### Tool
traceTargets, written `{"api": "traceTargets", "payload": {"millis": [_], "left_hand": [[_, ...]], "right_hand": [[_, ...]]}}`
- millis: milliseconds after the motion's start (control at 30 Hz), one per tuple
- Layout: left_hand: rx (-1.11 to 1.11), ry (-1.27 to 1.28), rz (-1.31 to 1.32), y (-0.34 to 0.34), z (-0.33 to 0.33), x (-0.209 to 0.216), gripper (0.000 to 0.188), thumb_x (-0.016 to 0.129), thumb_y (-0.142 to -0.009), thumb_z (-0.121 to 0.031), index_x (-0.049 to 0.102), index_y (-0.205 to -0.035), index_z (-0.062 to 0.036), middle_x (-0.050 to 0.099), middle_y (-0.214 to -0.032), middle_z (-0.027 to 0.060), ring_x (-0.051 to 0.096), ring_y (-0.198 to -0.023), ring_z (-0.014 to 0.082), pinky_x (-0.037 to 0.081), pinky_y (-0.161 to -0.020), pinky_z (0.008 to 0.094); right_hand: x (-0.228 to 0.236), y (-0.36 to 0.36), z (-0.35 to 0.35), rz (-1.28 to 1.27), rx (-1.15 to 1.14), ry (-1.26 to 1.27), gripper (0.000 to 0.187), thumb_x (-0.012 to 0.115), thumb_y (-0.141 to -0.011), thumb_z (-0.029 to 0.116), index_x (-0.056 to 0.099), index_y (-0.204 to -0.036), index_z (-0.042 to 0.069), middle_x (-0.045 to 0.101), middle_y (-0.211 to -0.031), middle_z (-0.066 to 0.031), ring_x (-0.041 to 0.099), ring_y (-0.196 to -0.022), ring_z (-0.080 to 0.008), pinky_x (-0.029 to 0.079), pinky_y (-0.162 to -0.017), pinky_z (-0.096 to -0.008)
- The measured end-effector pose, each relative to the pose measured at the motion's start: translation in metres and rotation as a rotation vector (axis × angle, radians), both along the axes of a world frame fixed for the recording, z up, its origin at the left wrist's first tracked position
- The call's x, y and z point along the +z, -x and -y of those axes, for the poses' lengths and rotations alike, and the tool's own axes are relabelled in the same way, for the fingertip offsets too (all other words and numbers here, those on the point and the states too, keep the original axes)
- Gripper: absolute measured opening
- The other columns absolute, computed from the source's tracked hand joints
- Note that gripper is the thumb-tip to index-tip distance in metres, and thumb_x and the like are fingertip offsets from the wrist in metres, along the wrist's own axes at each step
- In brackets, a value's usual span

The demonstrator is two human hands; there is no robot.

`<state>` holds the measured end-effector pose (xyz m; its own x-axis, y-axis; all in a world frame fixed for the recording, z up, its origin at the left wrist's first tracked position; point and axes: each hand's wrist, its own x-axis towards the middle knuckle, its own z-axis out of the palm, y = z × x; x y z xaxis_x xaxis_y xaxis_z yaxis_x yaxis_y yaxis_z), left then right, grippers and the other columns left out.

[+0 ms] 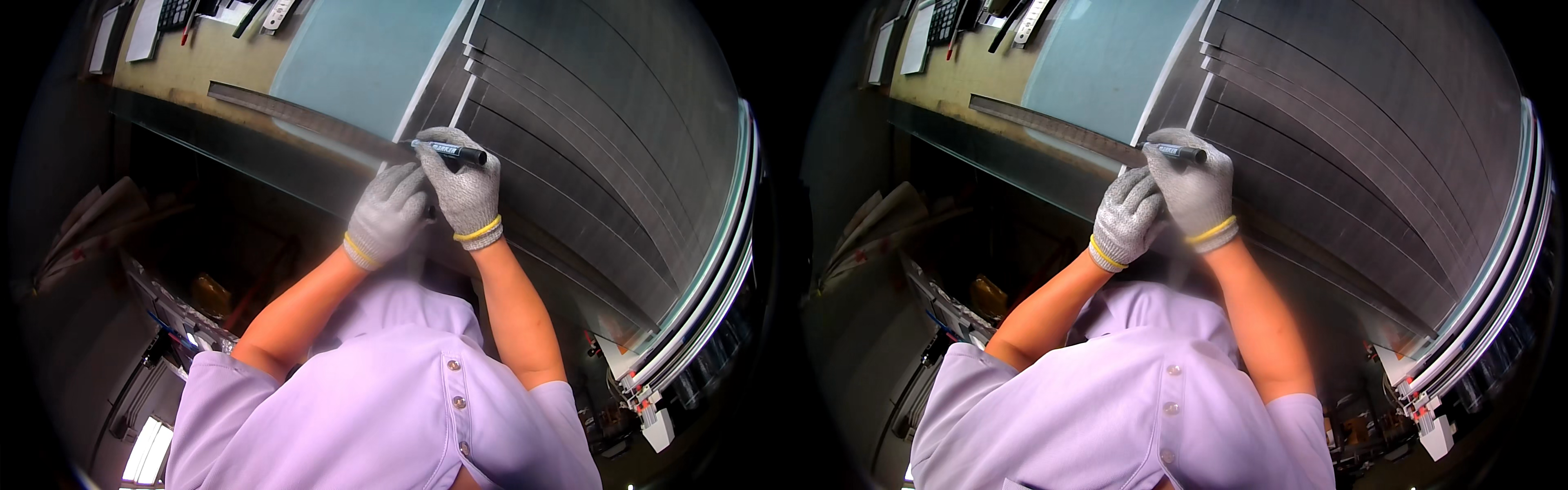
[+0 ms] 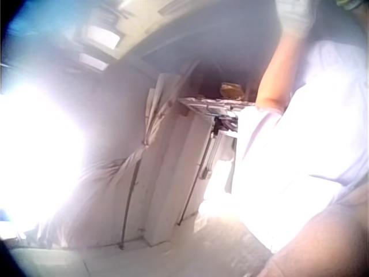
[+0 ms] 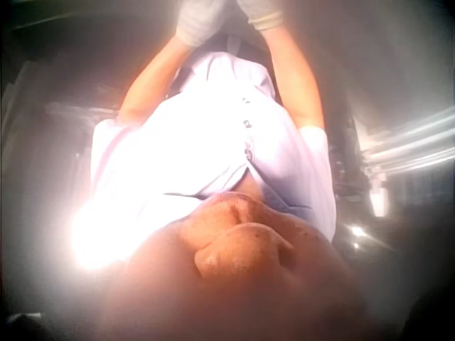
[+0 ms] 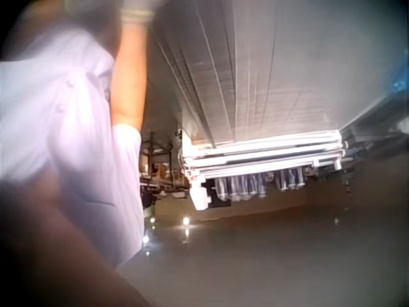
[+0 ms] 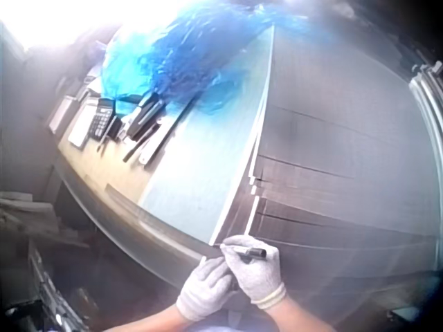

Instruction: The person uses a metal ruler and a black marker to draw straight lines on a large sheet of glass. They repeatedly reposition the ruler and draw lines across the surface, then lift and flip the glass sheet to continue marking the other side.

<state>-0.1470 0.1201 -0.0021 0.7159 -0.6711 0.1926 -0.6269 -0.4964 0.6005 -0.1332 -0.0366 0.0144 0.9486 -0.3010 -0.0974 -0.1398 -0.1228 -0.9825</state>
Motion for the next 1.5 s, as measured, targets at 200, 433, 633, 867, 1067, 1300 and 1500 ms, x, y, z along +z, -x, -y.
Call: {"api": "traceTargets", "payload": {"millis": [200,433,633,867,1067,1300,1500], "left_hand": [[0.035,-0.022,0.038,-0.002,0.004,0.004,0.037,0.078,-0.063,-0.015,0.062,-0.094,-0.0017,0.064,-0.125,0.0185,0.061,-0.116,0.0378,0.050,-0.099,0.0537],[0.014,-0.011,0.026,0.000,0.003,0.000,0.034,0.075,-0.074,-0.019,0.063,-0.100,-0.0021,0.062,-0.129,0.0203,0.058,-0.119,0.0426,0.045,-0.102,0.0540],[0.004,-0.055,0.047,0.002,0.004,-0.003,0.032,0.074,-0.077,-0.018,0.061,-0.102,-0.0027,0.061,-0.133,0.0184,0.057,-0.122,0.0416,0.043,-0.105,0.0548],[-0.002,-0.092,0.103,0.008,0.009,-0.001,0.025,0.067,-0.087,-0.021,0.060,-0.104,-0.0040,0.061,-0.135,0.0180,0.055,-0.126,0.0406,0.040,-0.108,0.0540],[-0.043,-0.061,0.182,0.037,0.041,-0.006,0.021,0.062,-0.092,-0.023,0.060,-0.099,-0.0035,0.063,-0.131,0.0191,0.055,-0.123,0.0438,0.040,-0.106,0.0531],[-0.109,-0.011,0.184,0.145,0.171,-0.010,0.022,0.062,-0.089,-0.024,0.060,-0.098,-0.0044,0.062,-0.131,0.0195,0.055,-0.123,0.0427,0.041,-0.107,0.0528],[-0.097,-0.070,0.179,0.224,0.268,-0.011,0.019,0.064,-0.087,-0.018,0.061,-0.100,-0.0042,0.061,-0.134,0.0188,0.054,-0.124,0.0425,0.040,-0.107,0.0499]], "right_hand": [[0.000,0.001,0.009,0.020,0.049,0.045,0.011,0.072,-0.087,0.010,0.071,-0.092,0.000,0.072,-0.085,-0.0155,0.072,-0.076,-0.0278,0.055,-0.068,-0.0333],[0.008,0.017,0.027,-0.109,0.004,0.061,0.009,0.072,-0.086,0.010,0.070,-0.092,0.002,0.070,-0.080,-0.0143,0.071,-0.073,-0.0256,0.055,-0.068,-0.0336],[0.011,0.044,0.056,-0.179,-0.081,0.116,0.009,0.071,-0.087,0.010,0.070,-0.091,0.002,0.070,-0.078,-0.0130,0.071,-0.071,-0.0225,0.055,-0.067,-0.0323],[0.014,0.095,0.109,-0.260,-0.237,0.166,0.010,0.071,-0.088,0.012,0.071,-0.089,0.002,0.072,-0.075,-0.0100,0.072,-0.070,-0.0172,0.055,-0.068,-0.0291],[0.008,0.160,0.181,-0.264,-0.346,0.132,0.013,0.072,-0.089,0.013,0.070,-0.087,0.000,0.072,-0.074,-0.0092,0.071,-0.070,-0.0162,0.054,-0.068,-0.0287],[0.006,0.259,0.294,-0.284,-0.369,0.202,0.014,0.070,-0.091,0.014,0.069,-0.087,0.000,0.071,-0.074,-0.0091,0.070,-0.070,-0.0162,0.053,-0.067,-0.0299],[-0.003,0.336,0.384,-0.265,-0.372,0.163,0.015,0.070,-0.092,0.017,0.068,-0.089,0.002,0.070,-0.075,-0.0099,0.069,-0.070,-0.0194,0.053,-0.068,-0.0319]]}}
